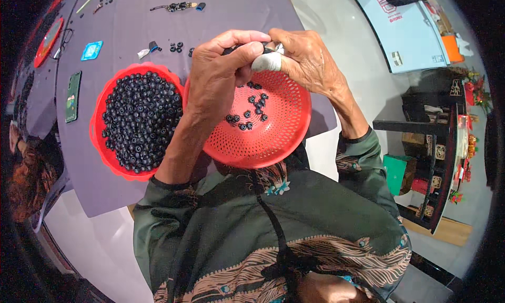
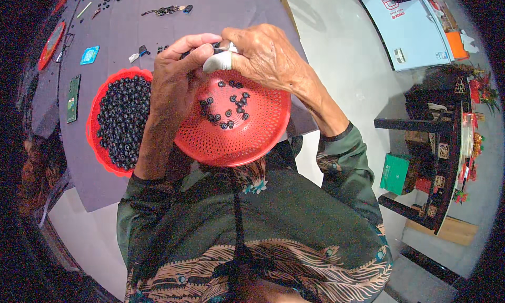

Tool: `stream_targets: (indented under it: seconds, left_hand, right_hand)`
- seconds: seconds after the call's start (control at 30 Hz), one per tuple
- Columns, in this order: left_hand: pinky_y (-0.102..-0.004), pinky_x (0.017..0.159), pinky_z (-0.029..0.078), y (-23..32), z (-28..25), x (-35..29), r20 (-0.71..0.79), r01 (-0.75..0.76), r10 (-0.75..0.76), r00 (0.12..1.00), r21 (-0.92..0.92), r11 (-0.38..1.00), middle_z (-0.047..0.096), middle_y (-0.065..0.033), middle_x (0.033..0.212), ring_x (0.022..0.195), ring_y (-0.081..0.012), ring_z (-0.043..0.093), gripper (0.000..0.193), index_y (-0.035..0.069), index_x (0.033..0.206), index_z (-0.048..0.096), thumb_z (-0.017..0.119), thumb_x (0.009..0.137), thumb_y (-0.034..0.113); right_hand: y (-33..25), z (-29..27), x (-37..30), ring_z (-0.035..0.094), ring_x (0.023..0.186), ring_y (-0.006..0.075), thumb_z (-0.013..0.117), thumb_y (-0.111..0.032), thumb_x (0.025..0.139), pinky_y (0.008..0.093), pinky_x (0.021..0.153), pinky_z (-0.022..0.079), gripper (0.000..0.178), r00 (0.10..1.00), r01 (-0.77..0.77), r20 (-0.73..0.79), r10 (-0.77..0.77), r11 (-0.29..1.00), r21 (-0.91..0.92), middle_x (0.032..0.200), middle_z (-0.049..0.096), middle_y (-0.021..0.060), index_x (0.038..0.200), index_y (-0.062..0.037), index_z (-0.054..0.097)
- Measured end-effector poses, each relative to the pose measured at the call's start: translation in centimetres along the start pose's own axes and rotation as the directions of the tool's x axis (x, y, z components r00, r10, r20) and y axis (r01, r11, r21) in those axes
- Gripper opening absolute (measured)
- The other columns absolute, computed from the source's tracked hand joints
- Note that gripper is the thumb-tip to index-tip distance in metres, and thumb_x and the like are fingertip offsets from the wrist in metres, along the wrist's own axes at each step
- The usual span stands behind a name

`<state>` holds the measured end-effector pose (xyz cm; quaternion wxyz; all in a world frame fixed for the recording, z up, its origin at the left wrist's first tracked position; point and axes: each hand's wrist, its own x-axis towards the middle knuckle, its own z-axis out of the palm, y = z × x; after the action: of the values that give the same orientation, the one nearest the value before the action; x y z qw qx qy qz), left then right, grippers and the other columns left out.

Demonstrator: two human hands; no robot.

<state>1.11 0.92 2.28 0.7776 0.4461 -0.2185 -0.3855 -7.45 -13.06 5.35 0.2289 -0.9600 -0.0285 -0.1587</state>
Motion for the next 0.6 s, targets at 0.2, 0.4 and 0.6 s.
stream_targets:
  seconds: [0.2,0.4,0.6]
  left_hand:
    - [-0.0159,0.042,0.025,0.00,0.26,0.15,0.007,0.015,-0.014,1.000,-0.069,0.998,0.046,0.0037,0.058,0.048,-0.0020,0.035,0.016,-0.002,0.091,0.061,0.058,0.079,0.009]
    - [-0.0148,0.041,0.027,-0.59,-0.03,0.35,0.020,0.053,-0.051,0.999,-0.171,0.984,0.048,0.0031,0.061,0.048,-0.0019,0.037,0.018,-0.003,0.093,0.059,0.059,0.079,0.009]
    - [-0.0142,0.040,0.028,-0.27,0.24,0.35,-0.016,0.061,-0.065,0.998,-0.167,0.984,0.050,0.0027,0.063,0.048,-0.0014,0.038,0.016,-0.002,0.092,0.059,0.059,0.079,0.008]
  right_hand:
    - [0.11,0.27,0.09,0.052,0.050,0.0341,0.057,-0.043,0.077,0.0406,0.046,0.038,0.042,0.995,0.067,-0.076,-0.068,0.998,-0.008,0.052,0.050,0.0155,0.068,-0.0018,0.053]
    - [-0.16,-0.47,0.48,0.041,0.042,0.0196,0.071,-0.039,0.064,0.0318,0.041,0.032,0.044,0.991,0.046,-0.125,-0.051,0.998,-0.042,0.047,0.041,0.0077,0.065,-0.0022,0.046]
    - [-0.49,-0.48,0.80,0.041,0.041,0.0200,0.070,-0.040,0.064,0.0319,0.040,0.032,0.045,0.999,-0.028,-0.039,0.026,0.999,-0.031,0.046,0.040,0.0080,0.064,-0.0022,0.047]
